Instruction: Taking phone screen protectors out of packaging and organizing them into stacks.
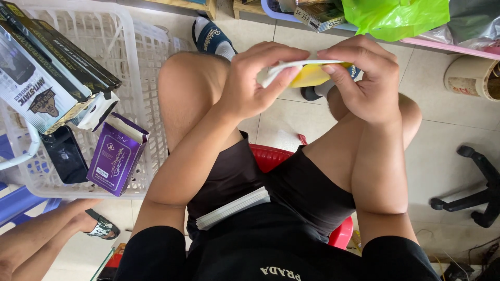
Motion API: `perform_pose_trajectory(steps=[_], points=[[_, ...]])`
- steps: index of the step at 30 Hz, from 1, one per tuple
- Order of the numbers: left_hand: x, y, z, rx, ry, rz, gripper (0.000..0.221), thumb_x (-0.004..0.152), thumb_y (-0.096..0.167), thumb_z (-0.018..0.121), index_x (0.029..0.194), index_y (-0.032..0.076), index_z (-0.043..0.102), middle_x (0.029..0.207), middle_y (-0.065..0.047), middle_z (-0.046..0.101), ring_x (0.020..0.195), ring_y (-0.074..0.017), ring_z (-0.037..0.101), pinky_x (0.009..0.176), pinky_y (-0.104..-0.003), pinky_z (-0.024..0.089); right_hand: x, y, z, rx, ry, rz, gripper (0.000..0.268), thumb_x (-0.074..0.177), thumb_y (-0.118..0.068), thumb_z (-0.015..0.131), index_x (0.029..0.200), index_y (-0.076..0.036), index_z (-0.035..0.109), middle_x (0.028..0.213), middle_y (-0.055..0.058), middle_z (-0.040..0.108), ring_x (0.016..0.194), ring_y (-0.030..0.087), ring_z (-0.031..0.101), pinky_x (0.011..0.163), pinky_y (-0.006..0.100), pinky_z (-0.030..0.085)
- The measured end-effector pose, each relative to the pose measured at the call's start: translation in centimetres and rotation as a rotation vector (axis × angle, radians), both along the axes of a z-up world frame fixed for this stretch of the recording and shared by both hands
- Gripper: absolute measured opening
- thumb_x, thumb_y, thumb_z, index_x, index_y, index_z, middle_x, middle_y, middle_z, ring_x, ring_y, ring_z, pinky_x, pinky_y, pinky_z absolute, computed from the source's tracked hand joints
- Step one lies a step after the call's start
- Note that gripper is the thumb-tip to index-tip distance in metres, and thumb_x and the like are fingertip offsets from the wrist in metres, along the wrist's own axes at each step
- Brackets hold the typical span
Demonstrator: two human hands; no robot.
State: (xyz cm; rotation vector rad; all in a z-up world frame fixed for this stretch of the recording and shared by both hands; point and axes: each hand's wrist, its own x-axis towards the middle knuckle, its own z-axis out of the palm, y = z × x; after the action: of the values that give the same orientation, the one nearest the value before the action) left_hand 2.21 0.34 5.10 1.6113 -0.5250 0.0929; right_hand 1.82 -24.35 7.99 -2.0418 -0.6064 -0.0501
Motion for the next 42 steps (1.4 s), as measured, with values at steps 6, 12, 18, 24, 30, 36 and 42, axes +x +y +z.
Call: perform_pose_trajectory(steps=[6, 12, 18, 24, 30, 36, 42], points=[[0.1, 0.5, -0.3, -0.034, 0.126, 0.114, 0.013, 0.096, 0.004, 0.078, 0.107, -0.002, 0.078, 0.09, -0.009, 0.079, 0.075, -0.0128, 0.072, 0.066, -0.024, 0.053, 0.3, 0.1, 1.8, 0.128, 0.048, -0.362, 0.03, 0.097, 0.001, 0.075, 0.125, 0.005, 0.066, 0.104, 0.006, 0.073, 0.088, 0.009, 0.067, 0.078, 0.023, 0.056], [0.0, 0.8, -0.9, -0.047, 0.128, 0.063, 0.011, 0.095, 0.004, 0.082, 0.105, 0.002, 0.079, 0.099, -0.009, 0.08, 0.088, -0.0109, 0.078, 0.078, -0.023, 0.062, 1.8, -5.0, -3.6, 0.799, -0.15, -0.436, 0.029, 0.111, -0.011, 0.066, 0.138, -0.001, 0.057, 0.094, -0.009, 0.062, 0.083, -0.004, 0.056, 0.073, 0.014, 0.047], [0.0, 0.4, -1.3, 0.032, 0.194, 0.054, 0.012, 0.089, 0.005, 0.083, 0.101, 0.003, 0.081, 0.094, -0.007, 0.081, 0.083, -0.0091, 0.077, 0.073, -0.021, 0.061, 1.0, -9.9, -8.0, 1.075, -0.127, -0.554, 0.024, 0.119, -0.022, 0.058, 0.122, 0.002, 0.057, 0.117, 0.013, 0.068, 0.103, 0.015, 0.066, 0.09, 0.031, 0.052], [0.2, 0.1, -0.3, 0.033, 0.193, 0.01, 0.021, 0.089, 0.013, 0.088, 0.102, 0.001, 0.078, 0.094, -0.008, 0.081, 0.083, -0.0108, 0.077, 0.074, -0.023, 0.059, 0.3, -5.9, -5.6, 0.936, -0.155, -0.545, 0.027, 0.121, -0.02, 0.053, 0.14, -0.002, 0.052, 0.127, 0.009, 0.065, 0.108, 0.01, 0.062, 0.093, 0.028, 0.05], [0.1, -0.1, -0.7, -0.014, 0.231, -0.097, 0.023, 0.101, 0.017, 0.076, 0.117, -0.001, 0.072, 0.105, -0.009, 0.08, 0.099, -0.0133, 0.079, 0.085, -0.025, 0.063, 0.2, -4.9, -4.8, 0.536, -0.267, -0.51, 0.02, 0.125, -0.011, 0.054, 0.144, -0.007, 0.05, 0.131, 0.004, 0.061, 0.103, 0.012, 0.057, 0.089, 0.024, 0.046], [0.0, -0.2, -0.4, 0.035, 0.24, -0.128, 0.021, 0.102, 0.016, 0.075, 0.11, -0.003, 0.075, 0.1, -0.009, 0.081, 0.092, -0.0133, 0.079, 0.077, -0.024, 0.059, 0.0, -0.8, -1.9, 0.441, -0.168, -0.469, 0.03, 0.116, -0.016, 0.068, 0.133, -0.005, 0.046, 0.119, 0.005, 0.061, 0.098, 0.011, 0.058, 0.085, 0.022, 0.044], [0.1, 0.2, -0.9, -0.141, 0.313, -0.101, 0.023, 0.104, 0.015, 0.072, 0.116, -0.005, 0.071, 0.101, -0.011, 0.08, 0.092, -0.0109, 0.077, 0.079, -0.024, 0.06, -0.5, 2.1, -0.7, 0.435, 0.065, -0.344, 0.022, 0.11, -0.02, 0.061, 0.118, 0.0, 0.056, 0.122, 0.011, 0.068, 0.111, 0.012, 0.064, 0.099, 0.022, 0.05]])
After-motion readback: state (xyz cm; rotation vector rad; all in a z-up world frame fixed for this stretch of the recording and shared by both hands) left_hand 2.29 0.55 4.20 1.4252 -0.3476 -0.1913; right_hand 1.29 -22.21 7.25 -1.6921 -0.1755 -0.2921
